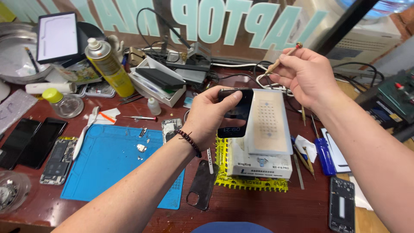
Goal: The person handles a smartphone at a repair bench, powering it on and tapping through its screens to test it. They then spray cleaning solution, wipe the phone with a cloth, and use a screwdriver to work on the phone's screws before wiping the device again.
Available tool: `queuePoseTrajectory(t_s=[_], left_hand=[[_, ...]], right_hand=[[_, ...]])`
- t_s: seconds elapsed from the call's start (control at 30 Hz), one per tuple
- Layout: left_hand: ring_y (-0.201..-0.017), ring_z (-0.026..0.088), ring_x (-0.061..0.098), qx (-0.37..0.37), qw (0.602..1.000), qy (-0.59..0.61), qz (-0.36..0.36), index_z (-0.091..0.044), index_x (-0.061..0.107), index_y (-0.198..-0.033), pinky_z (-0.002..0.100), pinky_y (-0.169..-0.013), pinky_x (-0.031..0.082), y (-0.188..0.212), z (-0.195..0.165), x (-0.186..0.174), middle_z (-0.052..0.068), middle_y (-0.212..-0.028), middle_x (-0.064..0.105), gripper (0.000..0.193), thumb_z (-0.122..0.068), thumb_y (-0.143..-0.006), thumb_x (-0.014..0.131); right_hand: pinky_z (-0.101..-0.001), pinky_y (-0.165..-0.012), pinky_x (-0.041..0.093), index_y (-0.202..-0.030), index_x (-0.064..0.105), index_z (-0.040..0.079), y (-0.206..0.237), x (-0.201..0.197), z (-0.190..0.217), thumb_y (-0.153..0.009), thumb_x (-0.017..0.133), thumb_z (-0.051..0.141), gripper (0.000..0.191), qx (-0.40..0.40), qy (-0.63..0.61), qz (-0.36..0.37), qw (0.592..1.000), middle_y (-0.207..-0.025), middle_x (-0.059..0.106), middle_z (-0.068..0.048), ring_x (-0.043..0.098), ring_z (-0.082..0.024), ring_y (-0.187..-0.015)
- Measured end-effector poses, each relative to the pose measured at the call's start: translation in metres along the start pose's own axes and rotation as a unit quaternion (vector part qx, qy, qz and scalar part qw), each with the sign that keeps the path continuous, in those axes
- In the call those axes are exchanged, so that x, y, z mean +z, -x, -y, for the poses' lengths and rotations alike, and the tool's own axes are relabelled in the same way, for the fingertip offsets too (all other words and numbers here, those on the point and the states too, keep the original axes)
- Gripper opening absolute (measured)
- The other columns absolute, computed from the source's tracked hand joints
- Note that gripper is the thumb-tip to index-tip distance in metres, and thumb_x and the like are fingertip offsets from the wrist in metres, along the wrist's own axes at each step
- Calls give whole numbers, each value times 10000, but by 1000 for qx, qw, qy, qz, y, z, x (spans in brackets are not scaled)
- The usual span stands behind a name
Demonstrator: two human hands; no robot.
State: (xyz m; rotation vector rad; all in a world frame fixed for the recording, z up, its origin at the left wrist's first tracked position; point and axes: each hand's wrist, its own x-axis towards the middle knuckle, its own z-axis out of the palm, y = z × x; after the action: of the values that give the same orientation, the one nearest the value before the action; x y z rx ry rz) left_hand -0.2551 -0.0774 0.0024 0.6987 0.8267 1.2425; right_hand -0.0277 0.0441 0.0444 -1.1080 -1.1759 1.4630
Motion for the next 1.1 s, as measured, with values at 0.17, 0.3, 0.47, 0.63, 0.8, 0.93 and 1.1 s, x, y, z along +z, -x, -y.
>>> queuePoseTrajectory(t_s=[0.17,0.3,0.47,0.63,0.8,0.93,1.1], left_hand=[[-862,159,705,-21,999,20,43,-29,672,-1039,388,-692,675,-19,19,50,48,-953,707,148,-143,-951,702],[-859,158,707,-27,998,-9,61,-35,674,-1056,395,-705,673,-29,32,74,47,-966,712,156,-143,-945,695],[-890,148,710,-37,995,-68,58,-59,698,-1102,373,-712,673,-37,38,76,42,-993,712,197,-126,-917,702],[-896,178,720,-45,995,-59,65,-39,693,-1088,369,-710,673,-38,40,69,73,-1002,720,182,-124,-926,699],[-899,176,720,-32,994,-82,58,0,688,-1068,375,-726,684,-41,35,65,81,-986,712,182,-117,-930,712],[-908,142,707,2,992,-116,58,-19,707,-1086,343,-749,686,-43,35,66,50,-994,703,198,-134,-926,726],[-855,144,714,4,990,-135,39,-14,735,-1083,294,-735,665,-41,42,69,61,-989,714,197,-128,-923,737]], right_hand=[[-408,-909,617,-1043,588,48,38,-38,17,-1008,620,72,53,15,-129,-57,990,-1022,678,-91,731,-249,-978],[-404,-931,617,-1047,614,34,56,-64,19,-983,623,86,83,61,-191,-117,973,-1034,695,-100,705,-239,-1005],[-401,-938,606,-1062,615,36,62,-83,9,-974,624,102,110,71,-215,-114,967,-1034,699,-100,687,-231,-1012],[-377,-952,604,-1051,610,41,57,-89,-6,-986,633,86,82,84,-257,-129,954,-1042,701,-95,688,-225,-1008],[-358,-935,600,-1044,621,26,50,-87,-13,-986,610,85,84,91,-272,-116,951,-1035,709,-99,700,-216,-1001],[-350,-927,596,-1032,630,16,47,-79,-14,-991,596,92,93,85,-264,-109,955,-1019,711,-101,695,-208,-986],[-344,-923,606,-992,633,16,49,-68,-13,-965,618,21,31,60,-262,-83,960,-984,717,-99,710,-208,-964]])
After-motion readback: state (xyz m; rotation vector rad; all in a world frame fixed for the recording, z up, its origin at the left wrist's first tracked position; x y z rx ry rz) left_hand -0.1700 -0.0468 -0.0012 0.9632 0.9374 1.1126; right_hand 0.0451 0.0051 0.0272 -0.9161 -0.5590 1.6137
